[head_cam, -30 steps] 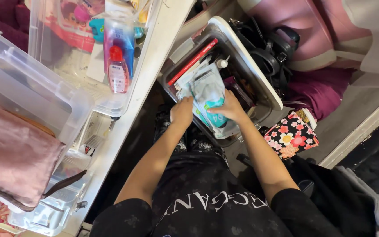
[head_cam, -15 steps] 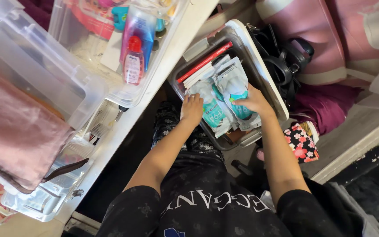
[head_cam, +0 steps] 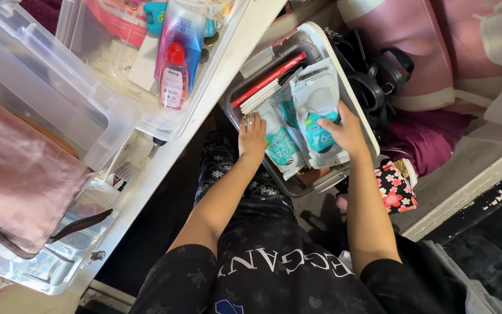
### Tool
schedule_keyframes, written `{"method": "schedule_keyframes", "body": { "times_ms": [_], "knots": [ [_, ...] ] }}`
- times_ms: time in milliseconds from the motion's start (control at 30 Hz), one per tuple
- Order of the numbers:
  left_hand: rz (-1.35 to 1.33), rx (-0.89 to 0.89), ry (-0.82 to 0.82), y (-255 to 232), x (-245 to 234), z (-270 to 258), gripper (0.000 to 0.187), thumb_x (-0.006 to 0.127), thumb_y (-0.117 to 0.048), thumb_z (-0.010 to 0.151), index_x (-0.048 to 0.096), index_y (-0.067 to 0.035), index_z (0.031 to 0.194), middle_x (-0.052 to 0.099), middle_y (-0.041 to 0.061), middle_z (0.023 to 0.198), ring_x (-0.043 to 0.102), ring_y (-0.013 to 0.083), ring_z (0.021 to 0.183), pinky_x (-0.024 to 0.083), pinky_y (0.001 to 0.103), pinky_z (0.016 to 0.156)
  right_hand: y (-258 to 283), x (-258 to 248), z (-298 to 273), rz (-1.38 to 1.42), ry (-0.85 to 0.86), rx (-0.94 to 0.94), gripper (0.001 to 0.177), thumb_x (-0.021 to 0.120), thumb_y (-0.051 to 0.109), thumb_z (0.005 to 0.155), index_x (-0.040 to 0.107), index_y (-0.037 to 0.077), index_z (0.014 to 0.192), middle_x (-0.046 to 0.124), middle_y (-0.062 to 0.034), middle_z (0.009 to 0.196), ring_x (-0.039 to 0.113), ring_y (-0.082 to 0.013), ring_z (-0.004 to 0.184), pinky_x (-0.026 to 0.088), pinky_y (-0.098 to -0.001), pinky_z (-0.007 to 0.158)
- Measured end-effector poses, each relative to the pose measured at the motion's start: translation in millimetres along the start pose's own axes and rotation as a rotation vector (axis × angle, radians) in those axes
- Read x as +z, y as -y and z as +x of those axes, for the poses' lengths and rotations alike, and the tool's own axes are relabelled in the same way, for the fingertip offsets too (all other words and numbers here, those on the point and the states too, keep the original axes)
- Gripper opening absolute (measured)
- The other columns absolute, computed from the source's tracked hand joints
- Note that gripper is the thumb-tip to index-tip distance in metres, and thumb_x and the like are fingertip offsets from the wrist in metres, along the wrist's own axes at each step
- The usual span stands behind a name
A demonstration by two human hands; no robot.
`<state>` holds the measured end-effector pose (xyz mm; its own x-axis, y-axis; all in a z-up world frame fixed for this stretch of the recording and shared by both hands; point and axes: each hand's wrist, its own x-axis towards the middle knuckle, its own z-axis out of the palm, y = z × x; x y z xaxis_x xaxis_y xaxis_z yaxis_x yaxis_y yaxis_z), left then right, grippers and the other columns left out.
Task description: The person organizes various small items on a cluttered table, including wallets, pouches, and wipes. They place these items into a white plastic storage container and then wipe the container's lid with a cloth.
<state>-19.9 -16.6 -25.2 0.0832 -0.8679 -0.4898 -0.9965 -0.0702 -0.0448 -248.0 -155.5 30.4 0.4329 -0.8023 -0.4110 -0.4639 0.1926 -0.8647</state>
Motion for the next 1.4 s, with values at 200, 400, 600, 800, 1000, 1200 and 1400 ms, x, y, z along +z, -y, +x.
{"method": "schedule_keyframes", "body": {
  "times_ms": [200, 400, 600, 800, 1000, 1200, 1400],
  "knots": [
    [-0.355, -0.081, -0.174, -12.0, 6.2, 3.4, 0.091, 0.074, -0.032, 0.089, 0.024, -0.003, 0.159, 0.02, 0.021, 0.167, 0.024, 0.0406, 0.153, 0.033, 0.047, 0.116, -3.3, 39.7, 4.4, -0.611, 0.064, 0.016, 0.081, 0.086, 0.021, 0.08, 0.046, 0.005, 0.149, 0.05, -0.0225, 0.145, 0.047, -0.0445, 0.129, 0.038, -0.0492, 0.111],
    [-0.087, 0.195, -0.226, 2.1, -18.3, 11.8, 0.106, 0.077, -0.039, 0.085, 0.013, -0.016, 0.167, 0.007, 0.019, 0.171, 0.012, 0.0404, 0.157, 0.022, 0.053, 0.124, -2.2, 95.8, -44.4, -0.855, -0.173, -0.315, 0.081, 0.075, 0.051, 0.087, 0.042, 0.019, 0.154, 0.023, -0.0197, 0.164, 0.015, -0.0477, 0.151, 0.01, -0.075, 0.115],
    [-0.047, 0.403, -0.056, -7.4, -27.8, 53.8, 0.116, 0.073, -0.059, 0.08, 0.009, -0.025, 0.17, -0.003, 0.017, 0.175, -0.003, 0.0385, 0.16, 0.004, 0.049, 0.13, -37.2, 115.2, -69.7, -0.86, -0.237, -0.057, 0.075, 0.062, 0.048, 0.098, 0.037, 0.019, 0.162, 0.012, -0.0238, 0.171, 0.007, -0.0502, 0.156, 0.005, -0.0798, 0.114],
    [-0.026, 0.41, -0.047, -24.1, -0.5, 76.0, 0.1, 0.055, -0.069, 0.09, -0.001, -0.035, 0.166, -0.015, 0.014, 0.171, -0.013, 0.0398, 0.157, -0.002, 0.051, 0.127, -71.7, 120.9, -68.4, -0.92, -0.252, -0.038, 0.068, 0.055, 0.05, 0.103, 0.036, 0.022, 0.162, 0.009, -0.0227, 0.172, 0.003, -0.0494, 0.157, 0.002, -0.0807, 0.114],
    [0.062, 0.371, 0.036, -22.7, 11.0, 90.0, 0.101, 0.058, -0.066, 0.09, -0.006, -0.042, 0.164, -0.017, 0.009, 0.172, -0.011, 0.0413, 0.157, -0.002, 0.053, 0.125, -81.8, 119.2, -56.5, -0.91, -0.2, -0.013, 0.071, 0.05, 0.055, 0.102, 0.03, 0.025, 0.164, 0.005, -0.0206, 0.172, -0.001, -0.0495, 0.157, 0.0, -0.0807, 0.113],
    [0.048, 0.343, -0.016, -9.3, -19.7, 31.7, 0.095, 0.059, -0.061, 0.093, 0.007, -0.034, 0.167, -0.003, 0.017, 0.174, 0.003, 0.0426, 0.159, 0.007, 0.062, 0.124, -67.8, 111.0, -56.2, -0.897, -0.141, 0.02, 0.079, 0.051, 0.058, 0.098, 0.022, 0.028, 0.165, 0.002, -0.0193, 0.173, 0.001, -0.0499, 0.156, 0.003, -0.0812, 0.112],
    [-0.512, 0.422, -0.323, 61.8, -140.0, -136.2, 0.088, 0.065, -0.044, 0.091, 0.017, -0.026, 0.163, 0.01, 0.02, 0.169, 0.017, 0.0439, 0.155, 0.024, 0.06, 0.122, -9.4, 100.3, -64.4, -0.861, -0.203, -0.13, 0.08, 0.059, 0.061, 0.09, 0.038, 0.026, 0.159, 0.005, -0.0222, 0.172, 0.005, -0.0528, 0.155, 0.009, -0.0758, 0.116]
  ]
}}
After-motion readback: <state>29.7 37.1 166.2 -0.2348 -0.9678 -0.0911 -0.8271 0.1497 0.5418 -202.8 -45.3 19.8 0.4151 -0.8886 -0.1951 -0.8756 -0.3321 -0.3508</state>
